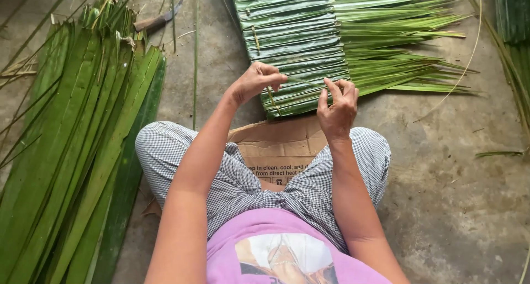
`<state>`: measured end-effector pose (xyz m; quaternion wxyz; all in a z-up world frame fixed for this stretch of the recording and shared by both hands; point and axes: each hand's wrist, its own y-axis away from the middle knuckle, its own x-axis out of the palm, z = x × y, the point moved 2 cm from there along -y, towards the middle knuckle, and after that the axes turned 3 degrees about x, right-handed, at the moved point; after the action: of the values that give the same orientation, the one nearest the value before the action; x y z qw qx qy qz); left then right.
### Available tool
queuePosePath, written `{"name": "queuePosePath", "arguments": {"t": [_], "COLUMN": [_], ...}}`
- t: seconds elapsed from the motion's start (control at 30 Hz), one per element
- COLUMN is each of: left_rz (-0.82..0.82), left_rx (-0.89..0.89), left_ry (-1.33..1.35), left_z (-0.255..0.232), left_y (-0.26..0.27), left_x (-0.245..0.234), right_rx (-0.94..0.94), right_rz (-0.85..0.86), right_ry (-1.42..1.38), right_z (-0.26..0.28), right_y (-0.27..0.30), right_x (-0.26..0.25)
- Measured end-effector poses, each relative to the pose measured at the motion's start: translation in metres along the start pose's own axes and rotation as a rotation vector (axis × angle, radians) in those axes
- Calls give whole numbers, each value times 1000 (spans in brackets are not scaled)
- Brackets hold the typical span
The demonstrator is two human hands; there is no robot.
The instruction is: Weaving palm leaves onto a wooden frame to create thatched panels, including trimming with a knife.
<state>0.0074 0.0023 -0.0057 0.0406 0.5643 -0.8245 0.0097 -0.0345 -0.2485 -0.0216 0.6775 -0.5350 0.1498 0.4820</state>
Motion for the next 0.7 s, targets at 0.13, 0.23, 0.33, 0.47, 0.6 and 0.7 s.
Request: {"name": "queuePosePath", "arguments": {"t": [0.13, 0.23, 0.33, 0.47, 0.6, 0.7], "left_rz": [-93, -143, -157, -290, -632, -739], "left_rx": [39, 48, 62, 153, 188, 130], "left_ry": [115, 205, 215, -63, -150, -202], "left_z": [17, 24, 21, 27, 18, 50], "left_y": [-2, -5, 0, 12, 55, 78], "left_x": [-6, -1, 5, 11, 31, 42], "right_rx": [-55, -31, 48, 111, 70, 58], "right_rz": [0, 25, 16, -63, -110, -111], "right_ry": [43, 147, 148, 26, -123, -217], "right_z": [1, -21, -43, -26, 6, 21], "right_y": [3, 11, 10, -13, -41, -55], "right_x": [10, 24, 28, -6, -33, -34]}}
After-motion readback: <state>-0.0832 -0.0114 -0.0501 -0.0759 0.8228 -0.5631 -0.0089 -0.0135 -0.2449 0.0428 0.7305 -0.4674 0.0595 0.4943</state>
